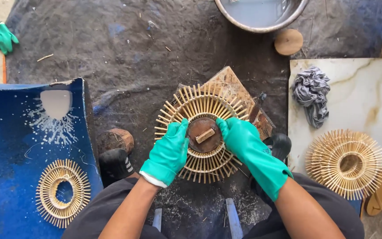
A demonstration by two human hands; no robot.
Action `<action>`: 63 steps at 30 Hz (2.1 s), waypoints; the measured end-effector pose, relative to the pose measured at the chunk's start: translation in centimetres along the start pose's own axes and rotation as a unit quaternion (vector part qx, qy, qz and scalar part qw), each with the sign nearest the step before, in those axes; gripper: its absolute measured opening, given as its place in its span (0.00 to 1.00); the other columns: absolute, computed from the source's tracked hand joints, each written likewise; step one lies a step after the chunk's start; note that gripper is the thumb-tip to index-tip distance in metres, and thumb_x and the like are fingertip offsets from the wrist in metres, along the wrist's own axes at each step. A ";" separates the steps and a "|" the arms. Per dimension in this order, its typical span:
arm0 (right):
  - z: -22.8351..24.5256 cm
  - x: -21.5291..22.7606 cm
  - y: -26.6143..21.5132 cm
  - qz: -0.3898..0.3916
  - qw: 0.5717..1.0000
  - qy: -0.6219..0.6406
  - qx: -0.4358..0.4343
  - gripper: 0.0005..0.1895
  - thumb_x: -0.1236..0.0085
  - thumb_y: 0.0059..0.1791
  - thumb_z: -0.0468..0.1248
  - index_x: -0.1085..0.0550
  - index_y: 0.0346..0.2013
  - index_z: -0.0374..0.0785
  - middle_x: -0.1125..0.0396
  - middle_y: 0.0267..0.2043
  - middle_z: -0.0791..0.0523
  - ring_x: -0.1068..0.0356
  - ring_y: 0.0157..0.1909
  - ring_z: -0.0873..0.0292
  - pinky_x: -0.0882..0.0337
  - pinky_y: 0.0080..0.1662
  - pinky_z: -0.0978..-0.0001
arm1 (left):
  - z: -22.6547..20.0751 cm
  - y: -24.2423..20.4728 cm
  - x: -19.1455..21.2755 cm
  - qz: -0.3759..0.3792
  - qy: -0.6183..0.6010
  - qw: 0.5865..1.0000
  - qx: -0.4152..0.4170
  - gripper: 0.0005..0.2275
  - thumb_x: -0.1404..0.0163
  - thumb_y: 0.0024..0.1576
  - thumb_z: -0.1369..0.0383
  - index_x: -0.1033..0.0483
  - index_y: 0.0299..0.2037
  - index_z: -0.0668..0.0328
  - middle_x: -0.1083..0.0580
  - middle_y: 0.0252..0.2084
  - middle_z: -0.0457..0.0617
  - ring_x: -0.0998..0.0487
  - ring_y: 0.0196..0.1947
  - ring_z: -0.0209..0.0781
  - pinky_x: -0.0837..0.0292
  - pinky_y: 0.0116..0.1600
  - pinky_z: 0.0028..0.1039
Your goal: The worker is using a long metal scraper to smooth and refine the inner edges of a bamboo lampshade structure.
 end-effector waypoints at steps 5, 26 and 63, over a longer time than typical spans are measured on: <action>-0.4 1.4 1.0 -0.072 0.997 0.026 0.016 0.26 0.50 0.50 0.61 0.22 0.35 0.42 0.26 0.33 0.45 0.26 0.37 0.40 0.27 0.40 0.45 | 0.2 1.1 0.4 -0.089 -0.008 0.996 -0.024 0.27 0.45 0.55 0.68 0.36 0.65 0.60 0.31 0.54 0.60 0.20 0.40 0.63 0.23 0.39 0.46; -11.8 2.7 1.7 0.004 0.941 0.262 -0.214 0.26 0.50 0.56 0.53 0.24 0.38 0.28 0.27 0.27 0.47 0.26 0.26 0.50 0.25 0.33 0.56 | -4.5 -0.7 0.8 -0.120 0.056 0.987 -0.088 0.28 0.41 0.54 0.60 0.31 0.62 0.66 0.30 0.57 0.62 0.27 0.54 0.62 0.28 0.56 0.44; -17.9 -4.5 -0.8 -0.110 0.813 0.567 -0.079 0.16 0.42 0.49 0.43 0.25 0.42 0.33 0.30 0.25 0.49 0.29 0.24 0.55 0.26 0.30 0.61 | -7.6 0.4 -1.6 0.063 0.167 0.981 0.069 0.39 0.38 0.51 0.56 0.45 0.72 0.50 0.51 0.75 0.52 0.49 0.70 0.71 0.42 0.64 0.62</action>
Point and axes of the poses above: each hand's wrist, its own y-axis towards the middle knuckle, its own x-axis out of the back of the hand, z = x × y, the point moved 7 cm from there along y, towards the middle knuckle
